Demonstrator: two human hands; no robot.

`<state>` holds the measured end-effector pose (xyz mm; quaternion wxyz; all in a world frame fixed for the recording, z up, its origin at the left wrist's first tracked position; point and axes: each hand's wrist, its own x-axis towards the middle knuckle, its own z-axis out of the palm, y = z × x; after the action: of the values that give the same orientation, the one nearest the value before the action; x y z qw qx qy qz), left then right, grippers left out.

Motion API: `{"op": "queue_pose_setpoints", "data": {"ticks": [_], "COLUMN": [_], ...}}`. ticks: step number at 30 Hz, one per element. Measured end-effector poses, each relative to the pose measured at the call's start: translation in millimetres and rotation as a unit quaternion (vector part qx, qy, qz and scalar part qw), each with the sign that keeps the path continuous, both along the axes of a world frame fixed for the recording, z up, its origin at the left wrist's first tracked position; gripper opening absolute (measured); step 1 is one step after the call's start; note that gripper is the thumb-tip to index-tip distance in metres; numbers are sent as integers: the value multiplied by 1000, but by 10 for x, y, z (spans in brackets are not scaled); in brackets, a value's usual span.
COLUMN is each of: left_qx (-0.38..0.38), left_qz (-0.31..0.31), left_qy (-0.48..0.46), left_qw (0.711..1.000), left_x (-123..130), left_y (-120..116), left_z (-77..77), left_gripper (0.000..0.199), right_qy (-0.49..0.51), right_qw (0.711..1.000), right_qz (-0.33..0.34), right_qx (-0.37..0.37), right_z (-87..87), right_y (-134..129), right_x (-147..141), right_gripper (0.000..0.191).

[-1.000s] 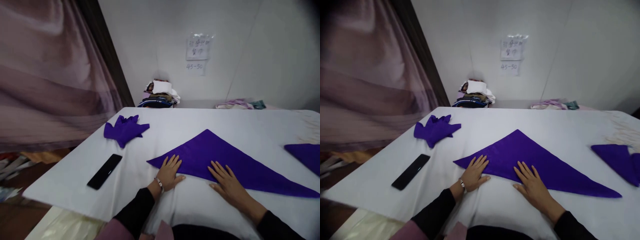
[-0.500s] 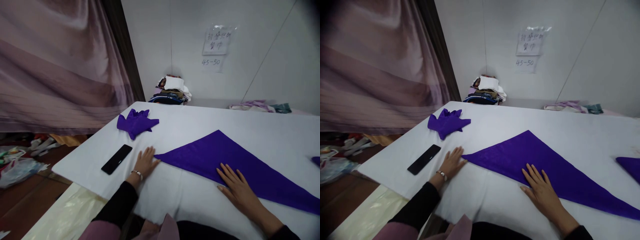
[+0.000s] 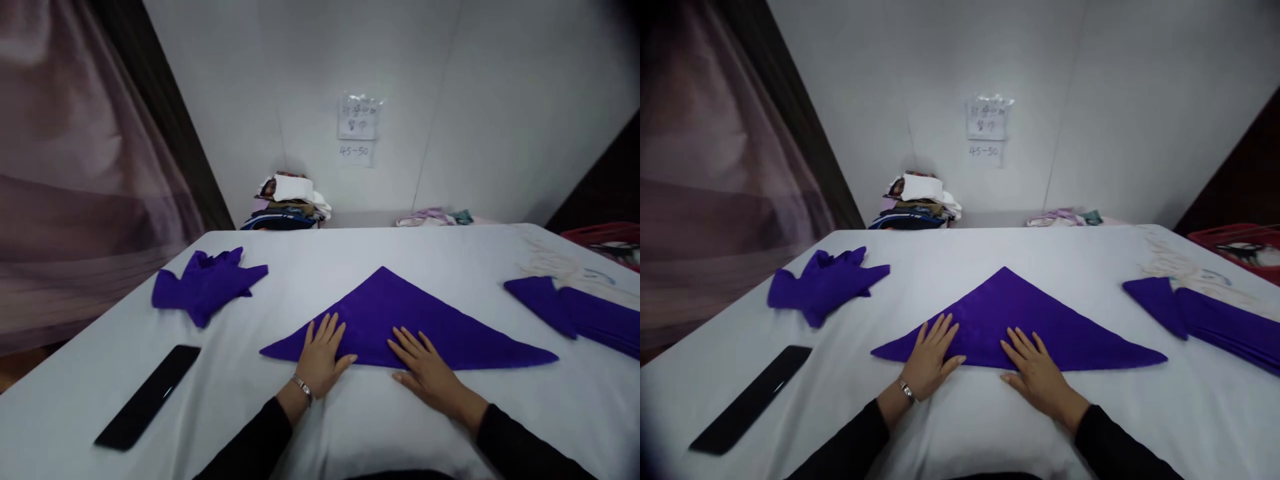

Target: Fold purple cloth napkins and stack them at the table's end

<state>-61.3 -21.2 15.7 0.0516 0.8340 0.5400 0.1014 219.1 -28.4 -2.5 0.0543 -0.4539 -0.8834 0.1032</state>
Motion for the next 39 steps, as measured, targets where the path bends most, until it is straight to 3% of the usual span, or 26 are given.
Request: {"op": "queue_pose_setpoints", "data": {"ticks": [5, 9, 14, 18, 21, 23, 26, 31, 34, 39], "left_qx": [-32, -29, -12, -16, -21, -16, -3, -11, -27, -33], "left_qz": [5, 5, 0, 4, 11, 9, -7, -7, 8, 12], "left_qy": [19, 27, 31, 35, 35, 30, 24, 32, 39, 43], "left_qw": [999, 999, 999, 999, 999, 999, 1000, 999, 999, 998], "left_x": [-3, -78, -87, -92, -74, -30, 77, 204, 200, 177], "left_y": [136, 137, 143, 156, 159, 166, 198, 270, 284, 273], "left_z": [-159, -212, -242, -245, -210, -175, -135, -166, -196, -211], "left_gripper": [69, 66, 64, 65, 65, 65, 65, 66, 68, 68], "right_qy": [12, 6, -34, -80, -105, -92, -39, 3, 10, 4], "right_qw": [999, 998, 979, 931, 922, 931, 948, 996, 999, 997], "right_qz": [-7, -49, -202, -344, -343, -319, -293, -88, -9, -11], "right_qx": [-32, -29, 22, 96, 144, 155, 118, 10, -35, -75], "right_z": [89, 77, -193, -437, -414, -280, 15, 376, 393, 228], "right_y": [-11, -38, -126, -243, -225, -116, 142, 574, 855, 1406], "right_x": [18, 298, 1275, 2238, 2503, 2319, 1642, 446, 41, -164], "right_gripper": [61, 60, 60, 57, 50, 51, 59, 69, 75, 81]}}
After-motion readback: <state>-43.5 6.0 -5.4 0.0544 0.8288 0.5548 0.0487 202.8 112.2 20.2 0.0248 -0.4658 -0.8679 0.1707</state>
